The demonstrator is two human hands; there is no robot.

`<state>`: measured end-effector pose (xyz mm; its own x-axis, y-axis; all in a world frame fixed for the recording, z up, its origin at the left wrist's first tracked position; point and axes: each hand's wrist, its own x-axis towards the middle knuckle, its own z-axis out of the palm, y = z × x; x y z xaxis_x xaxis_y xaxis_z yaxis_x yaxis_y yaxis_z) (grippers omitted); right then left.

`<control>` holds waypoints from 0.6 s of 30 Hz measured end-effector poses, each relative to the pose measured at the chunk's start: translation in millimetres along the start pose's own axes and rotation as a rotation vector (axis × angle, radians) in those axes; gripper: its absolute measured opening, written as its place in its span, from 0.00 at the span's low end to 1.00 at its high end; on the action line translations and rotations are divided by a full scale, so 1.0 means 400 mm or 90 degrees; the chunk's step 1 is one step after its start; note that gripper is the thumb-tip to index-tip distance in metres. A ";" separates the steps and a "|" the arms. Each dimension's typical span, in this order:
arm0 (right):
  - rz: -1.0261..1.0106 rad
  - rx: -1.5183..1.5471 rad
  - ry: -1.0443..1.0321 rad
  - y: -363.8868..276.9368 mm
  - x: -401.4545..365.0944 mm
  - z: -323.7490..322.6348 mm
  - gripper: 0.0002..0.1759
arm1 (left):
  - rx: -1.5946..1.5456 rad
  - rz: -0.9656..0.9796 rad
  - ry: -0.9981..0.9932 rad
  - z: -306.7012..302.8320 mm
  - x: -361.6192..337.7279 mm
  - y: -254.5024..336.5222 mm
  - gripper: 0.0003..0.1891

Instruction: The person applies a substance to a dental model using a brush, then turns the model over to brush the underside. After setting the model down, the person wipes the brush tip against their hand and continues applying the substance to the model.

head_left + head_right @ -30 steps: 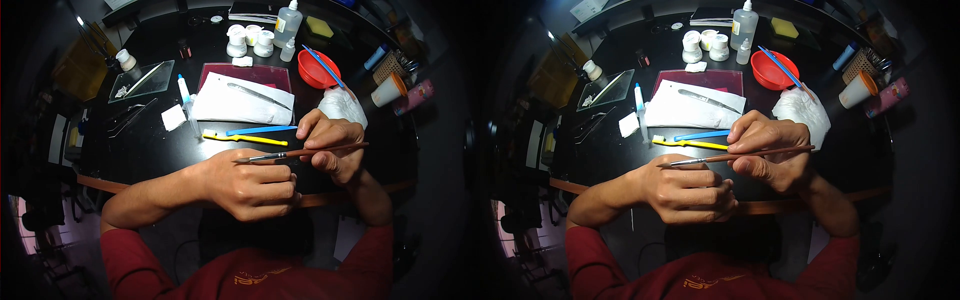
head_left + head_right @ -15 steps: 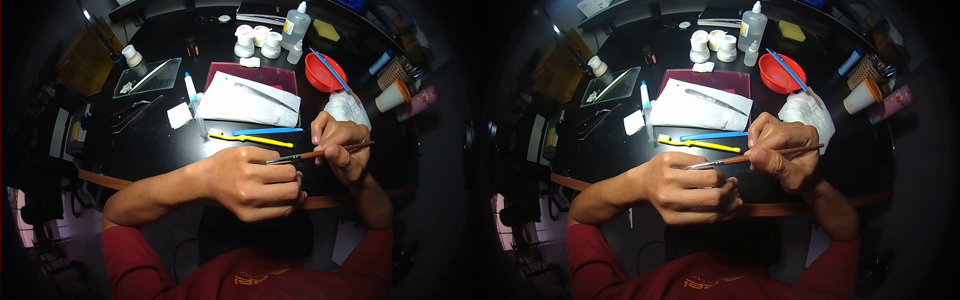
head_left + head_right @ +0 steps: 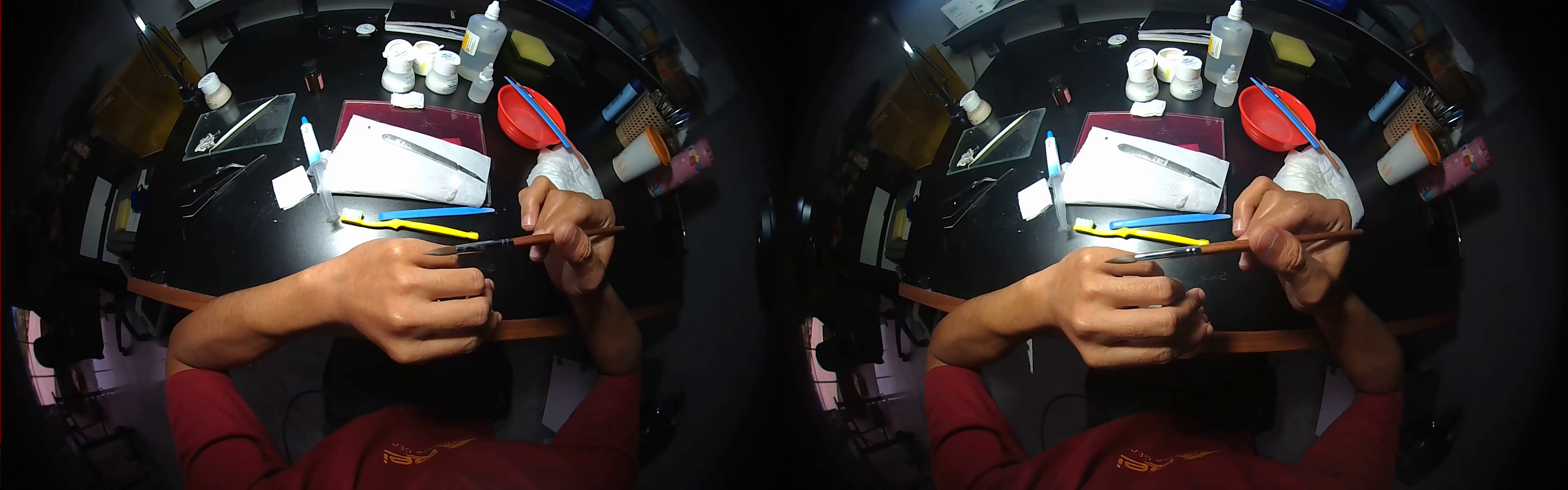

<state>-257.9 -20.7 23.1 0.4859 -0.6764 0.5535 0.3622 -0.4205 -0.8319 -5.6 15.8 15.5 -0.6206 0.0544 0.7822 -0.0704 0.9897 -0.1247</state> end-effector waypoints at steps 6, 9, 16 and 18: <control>-0.065 -0.039 -0.059 0.024 0.006 0.025 0.14 | 0.032 0.004 0.058 0.031 -0.012 0.007 0.07; -0.053 -0.040 -0.071 0.029 0.004 0.028 0.14 | 0.030 0.000 0.053 0.032 -0.014 0.008 0.06; -0.020 -0.073 -0.069 0.014 0.002 0.011 0.11 | 0.030 -0.011 0.053 0.025 -0.013 0.001 0.05; -0.012 -0.060 -0.046 0.013 0.002 0.017 0.08 | 0.033 -0.001 0.040 0.017 -0.010 -0.004 0.05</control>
<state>-250.2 -19.4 19.5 0.5362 -0.6241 0.5683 0.2971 -0.4906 -0.8192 -8.4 13.2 8.3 -0.5704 0.0632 0.8189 -0.1122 0.9817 -0.1540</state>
